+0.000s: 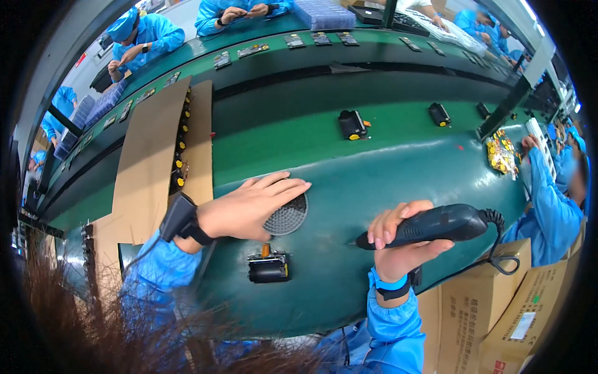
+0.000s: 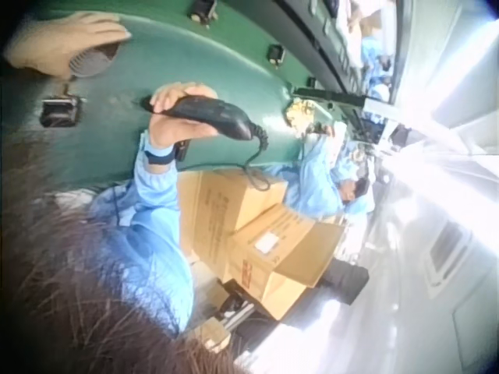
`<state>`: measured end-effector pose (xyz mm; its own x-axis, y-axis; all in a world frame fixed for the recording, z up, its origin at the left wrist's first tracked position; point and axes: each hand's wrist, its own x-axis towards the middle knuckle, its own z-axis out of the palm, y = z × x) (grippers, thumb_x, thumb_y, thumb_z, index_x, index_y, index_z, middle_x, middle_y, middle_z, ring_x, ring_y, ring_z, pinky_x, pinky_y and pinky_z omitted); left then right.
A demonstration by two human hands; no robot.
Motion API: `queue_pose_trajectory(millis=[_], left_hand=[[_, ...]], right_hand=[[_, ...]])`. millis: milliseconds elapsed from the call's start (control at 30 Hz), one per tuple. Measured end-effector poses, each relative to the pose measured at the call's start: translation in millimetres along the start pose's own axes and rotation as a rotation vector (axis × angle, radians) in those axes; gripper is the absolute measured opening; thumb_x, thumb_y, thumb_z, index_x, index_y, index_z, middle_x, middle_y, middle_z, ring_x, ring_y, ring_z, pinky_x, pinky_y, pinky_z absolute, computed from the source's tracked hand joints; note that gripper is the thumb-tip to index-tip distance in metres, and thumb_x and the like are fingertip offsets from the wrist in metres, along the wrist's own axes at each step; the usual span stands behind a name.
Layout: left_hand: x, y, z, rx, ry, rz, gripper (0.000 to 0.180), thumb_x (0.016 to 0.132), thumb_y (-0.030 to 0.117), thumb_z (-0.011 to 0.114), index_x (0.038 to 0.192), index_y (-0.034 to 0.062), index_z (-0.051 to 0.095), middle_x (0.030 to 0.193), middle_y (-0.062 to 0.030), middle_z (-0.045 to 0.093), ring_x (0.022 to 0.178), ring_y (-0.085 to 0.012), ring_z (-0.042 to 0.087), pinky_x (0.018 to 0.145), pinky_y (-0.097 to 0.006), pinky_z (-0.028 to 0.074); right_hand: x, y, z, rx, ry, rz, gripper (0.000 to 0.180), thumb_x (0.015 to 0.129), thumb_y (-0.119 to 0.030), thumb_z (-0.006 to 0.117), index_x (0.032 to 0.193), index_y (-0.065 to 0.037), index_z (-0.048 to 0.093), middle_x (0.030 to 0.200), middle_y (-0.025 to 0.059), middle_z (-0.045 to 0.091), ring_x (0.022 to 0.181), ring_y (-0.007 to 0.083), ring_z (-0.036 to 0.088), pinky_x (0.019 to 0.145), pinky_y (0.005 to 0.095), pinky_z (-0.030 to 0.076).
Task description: Assembling small electronic components using an electric power screwdriver on a factory production line.
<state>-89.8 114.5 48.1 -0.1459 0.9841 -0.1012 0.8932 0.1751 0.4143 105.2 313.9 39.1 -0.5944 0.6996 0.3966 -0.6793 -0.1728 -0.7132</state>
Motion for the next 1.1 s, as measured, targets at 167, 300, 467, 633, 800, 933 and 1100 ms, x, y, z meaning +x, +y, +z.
queue_pose_trajectory(millis=[167, 300, 467, 633, 800, 933, 1100], left_hand=[[-44, -17, -11, -0.098, -0.039, 0.063, 0.106, 0.066, 0.004, 0.080, 0.157, 0.0091, 0.025, 0.161, -0.0131, 0.026, 0.151, -0.0377, 0.018, 0.120, -0.050, 0.027], [-84, 19, 7, -0.353, 0.309, -0.056, 0.073, 0.077, 0.018, 0.080, 0.141, 0.0049, 0.049, 0.138, -0.0143, 0.048, 0.130, -0.0347, 0.046, 0.110, -0.044, 0.039], [-122, 66, 50, -0.112, 0.361, -0.135, 0.059, 0.082, 0.037, 0.077, 0.129, 0.0056, 0.059, 0.123, -0.0096, 0.055, 0.114, -0.0284, 0.054, 0.095, -0.041, 0.049], [-122, 60, 81, -0.031, 0.436, -0.080, 0.055, 0.082, 0.033, 0.076, 0.127, 0.0064, 0.060, 0.121, -0.0074, 0.055, 0.112, -0.0248, 0.054, 0.092, -0.038, 0.051], [-129, 60, 81, -0.049, 0.431, -0.104, 0.057, 0.082, 0.033, 0.076, 0.129, 0.0071, 0.059, 0.121, -0.0076, 0.055, 0.112, -0.0246, 0.054, 0.091, -0.038, 0.051], [-130, 57, 79, -0.074, 0.388, -0.104, 0.059, 0.083, 0.032, 0.075, 0.133, 0.0087, 0.057, 0.122, -0.0075, 0.054, 0.112, -0.0241, 0.054, 0.088, -0.037, 0.050], [-131, 56, 81, -0.083, 0.393, -0.114, 0.058, 0.084, 0.033, 0.075, 0.134, 0.0095, 0.057, 0.122, -0.0072, 0.054, 0.111, -0.0232, 0.054, 0.088, -0.037, 0.048]], right_hand=[[-1, 7, 1, 0.007, -0.086, 0.016, 0.079, 0.086, -0.086, 0.034, 0.099, -0.009, 0.046, 0.061, 0.0001, 0.047, 0.043, 0.0117, 0.048, 0.041, 0.0265, 0.042], [-4, 6, 15, -0.007, -0.132, 0.011, 0.081, 0.083, -0.087, 0.035, 0.103, -0.009, 0.045, 0.062, 0.0005, 0.048, 0.045, 0.0124, 0.049, 0.043, 0.0276, 0.043], [-8, 22, 73, 0.073, -0.266, 0.129, 0.086, 0.078, -0.090, 0.036, 0.106, -0.009, 0.043, 0.062, 0.0017, 0.047, 0.046, 0.0135, 0.047, 0.043, 0.0304, 0.043], [-22, 53, 103, 0.079, -0.318, 0.182, 0.089, 0.075, -0.092, 0.039, 0.104, -0.008, 0.043, 0.061, 0.0039, 0.047, 0.046, 0.0134, 0.046, 0.043, 0.0296, 0.042], [-28, 80, 100, 0.037, -0.416, 0.193, 0.088, 0.075, -0.090, 0.043, 0.101, -0.006, 0.043, 0.064, 0.0053, 0.049, 0.049, 0.0137, 0.048, 0.044, 0.0284, 0.044], [-28, 89, 97, 0.012, -0.399, 0.237, 0.088, 0.075, -0.090, 0.044, 0.100, -0.006, 0.043, 0.064, 0.0056, 0.049, 0.049, 0.0139, 0.049, 0.044, 0.0285, 0.044], [-28, 90, 95, 0.012, -0.405, 0.281, 0.088, 0.073, -0.090, 0.046, 0.100, -0.006, 0.043, 0.064, 0.0057, 0.049, 0.050, 0.0145, 0.050, 0.045, 0.0284, 0.044]])
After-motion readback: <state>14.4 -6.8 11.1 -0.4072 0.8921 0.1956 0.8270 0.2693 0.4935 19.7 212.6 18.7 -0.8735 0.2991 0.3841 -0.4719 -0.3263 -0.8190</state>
